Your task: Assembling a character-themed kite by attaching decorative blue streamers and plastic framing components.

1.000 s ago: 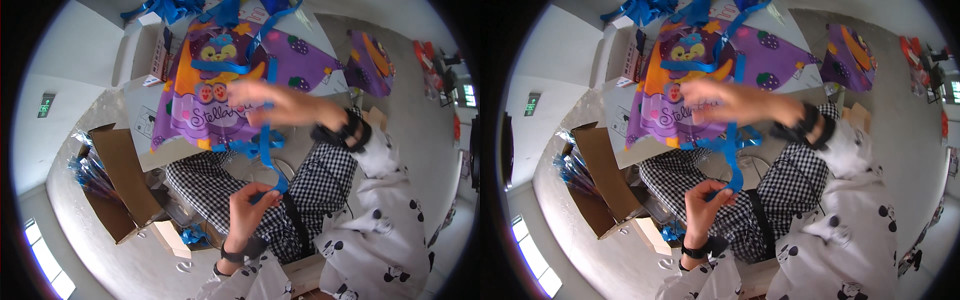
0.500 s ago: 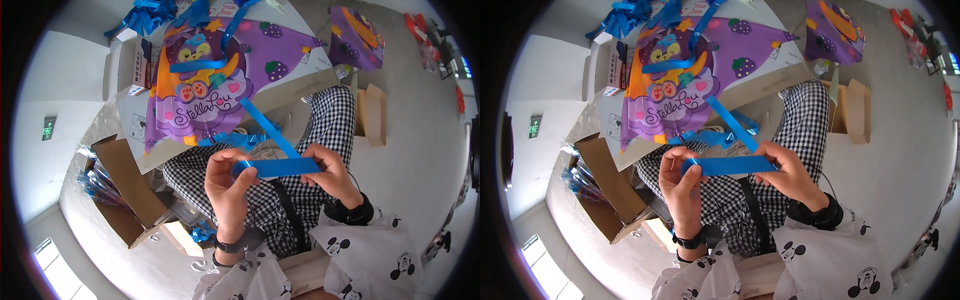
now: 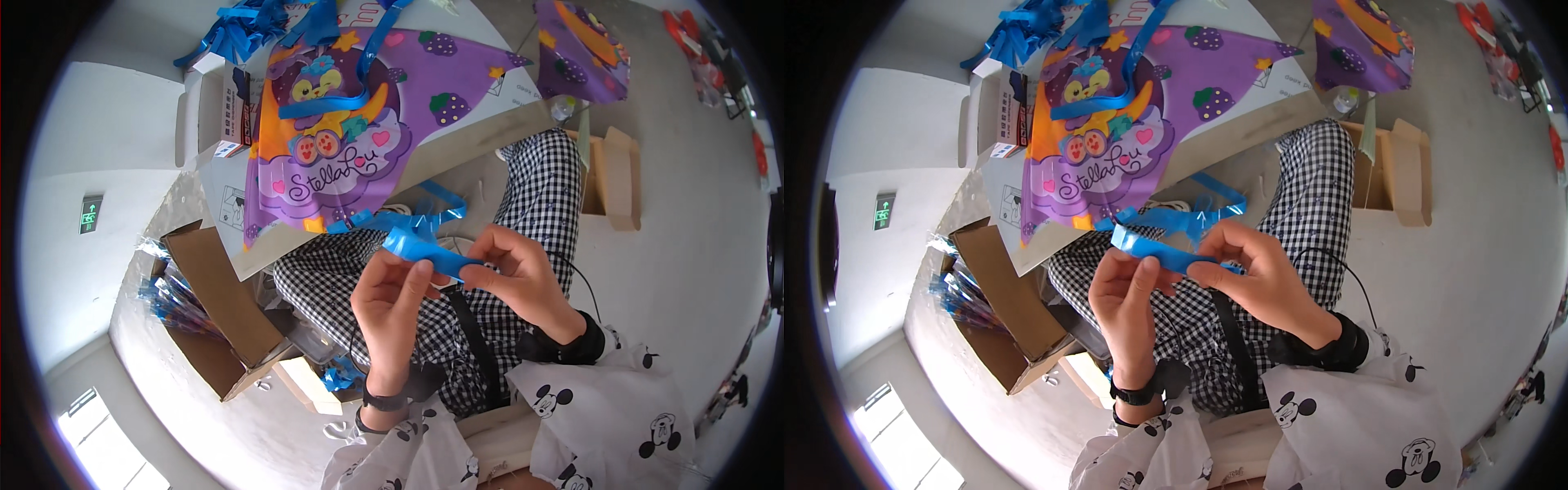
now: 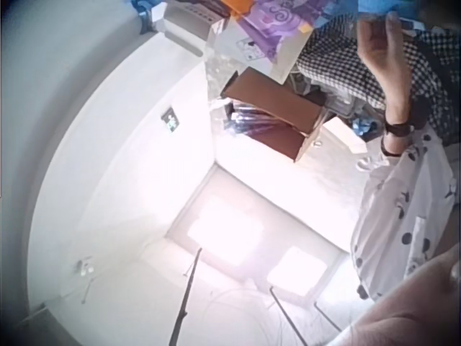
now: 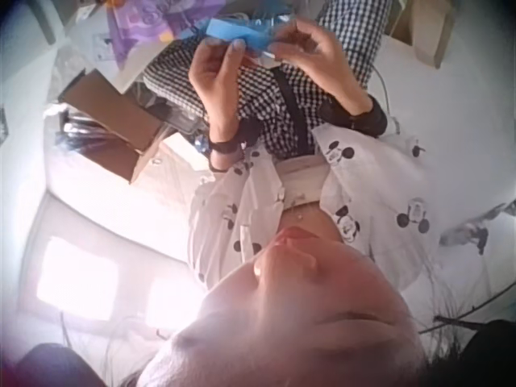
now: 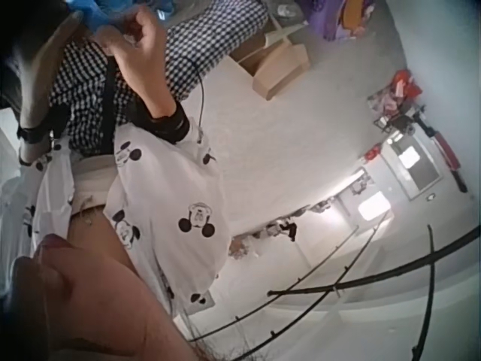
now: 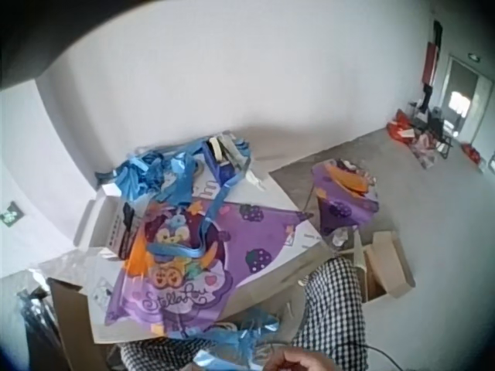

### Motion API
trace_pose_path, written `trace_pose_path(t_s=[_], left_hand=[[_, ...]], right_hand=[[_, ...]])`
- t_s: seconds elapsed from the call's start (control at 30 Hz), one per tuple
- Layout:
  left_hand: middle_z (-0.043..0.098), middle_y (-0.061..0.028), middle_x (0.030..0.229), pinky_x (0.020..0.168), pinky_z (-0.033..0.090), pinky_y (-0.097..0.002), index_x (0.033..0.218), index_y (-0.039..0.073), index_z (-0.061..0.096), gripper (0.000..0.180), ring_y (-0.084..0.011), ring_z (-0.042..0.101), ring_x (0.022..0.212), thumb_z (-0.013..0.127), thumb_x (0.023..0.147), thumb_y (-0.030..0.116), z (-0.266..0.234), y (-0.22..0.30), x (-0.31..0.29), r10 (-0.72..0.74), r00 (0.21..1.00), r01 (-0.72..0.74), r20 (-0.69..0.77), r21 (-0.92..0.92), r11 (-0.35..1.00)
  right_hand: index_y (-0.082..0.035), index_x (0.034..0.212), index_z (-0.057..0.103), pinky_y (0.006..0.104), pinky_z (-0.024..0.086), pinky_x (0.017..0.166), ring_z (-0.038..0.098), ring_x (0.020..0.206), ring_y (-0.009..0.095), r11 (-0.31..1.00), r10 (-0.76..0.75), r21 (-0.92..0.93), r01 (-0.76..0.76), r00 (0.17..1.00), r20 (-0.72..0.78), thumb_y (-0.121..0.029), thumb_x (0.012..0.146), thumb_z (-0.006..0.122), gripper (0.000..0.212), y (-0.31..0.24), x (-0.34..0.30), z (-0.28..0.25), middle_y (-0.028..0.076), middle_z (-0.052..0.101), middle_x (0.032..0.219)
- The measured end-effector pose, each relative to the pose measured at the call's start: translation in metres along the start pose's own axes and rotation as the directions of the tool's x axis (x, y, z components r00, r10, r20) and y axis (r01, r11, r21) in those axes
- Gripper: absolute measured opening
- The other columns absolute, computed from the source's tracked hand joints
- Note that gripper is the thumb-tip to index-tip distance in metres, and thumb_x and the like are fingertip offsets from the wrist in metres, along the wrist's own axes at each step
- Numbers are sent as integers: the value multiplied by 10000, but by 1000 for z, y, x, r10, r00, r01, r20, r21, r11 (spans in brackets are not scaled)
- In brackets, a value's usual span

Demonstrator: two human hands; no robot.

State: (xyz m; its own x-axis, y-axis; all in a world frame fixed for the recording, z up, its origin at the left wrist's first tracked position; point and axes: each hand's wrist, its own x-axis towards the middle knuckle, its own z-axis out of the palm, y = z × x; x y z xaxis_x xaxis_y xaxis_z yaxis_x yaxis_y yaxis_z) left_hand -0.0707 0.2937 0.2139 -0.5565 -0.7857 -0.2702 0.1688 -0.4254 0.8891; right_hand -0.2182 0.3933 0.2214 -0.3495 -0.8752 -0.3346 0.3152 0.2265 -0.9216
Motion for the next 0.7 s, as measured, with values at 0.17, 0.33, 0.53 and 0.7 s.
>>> trace_pose_path(t_s=[0.17,0.33,0.53,0.7], left_hand=[[676,-74,783,600,515,-209,952,-22,619,64,-120,670,717,640,911,23,-2,0,1,5,997,-11,-82,-77,997],[661,-51,757,556,500,-202,922,-19,625,86,-92,650,655,679,883,35,4,2,-1,-12,999,12,-35,-6,1000],[667,-66,789,525,496,-213,915,-15,622,79,-123,654,653,646,904,59,7,5,0,-104,994,105,16,-128,986],[659,-87,908,522,493,-222,935,-25,623,133,-140,648,701,608,929,107,-3,0,11,-122,984,156,126,-304,940]], right_hand=[[-10,933,576,238,505,755,618,825,96,973,163,156,-168,986,46,-113,867,720,189,2,-8,-5,27,610,873],[-15,957,572,271,518,801,628,849,98,995,-100,0,100,995,29,-128,827,769,262,-13,-3,11,43,621,901],[4,975,564,235,546,699,638,792,116,1000,-24,0,24,999,41,-26,822,746,240,-10,-1,5,78,615,983],[4,960,558,218,523,631,617,735,94,996,-93,7,93,996,12,-22,856,709,185,-13,-3,4,61,615,909]])
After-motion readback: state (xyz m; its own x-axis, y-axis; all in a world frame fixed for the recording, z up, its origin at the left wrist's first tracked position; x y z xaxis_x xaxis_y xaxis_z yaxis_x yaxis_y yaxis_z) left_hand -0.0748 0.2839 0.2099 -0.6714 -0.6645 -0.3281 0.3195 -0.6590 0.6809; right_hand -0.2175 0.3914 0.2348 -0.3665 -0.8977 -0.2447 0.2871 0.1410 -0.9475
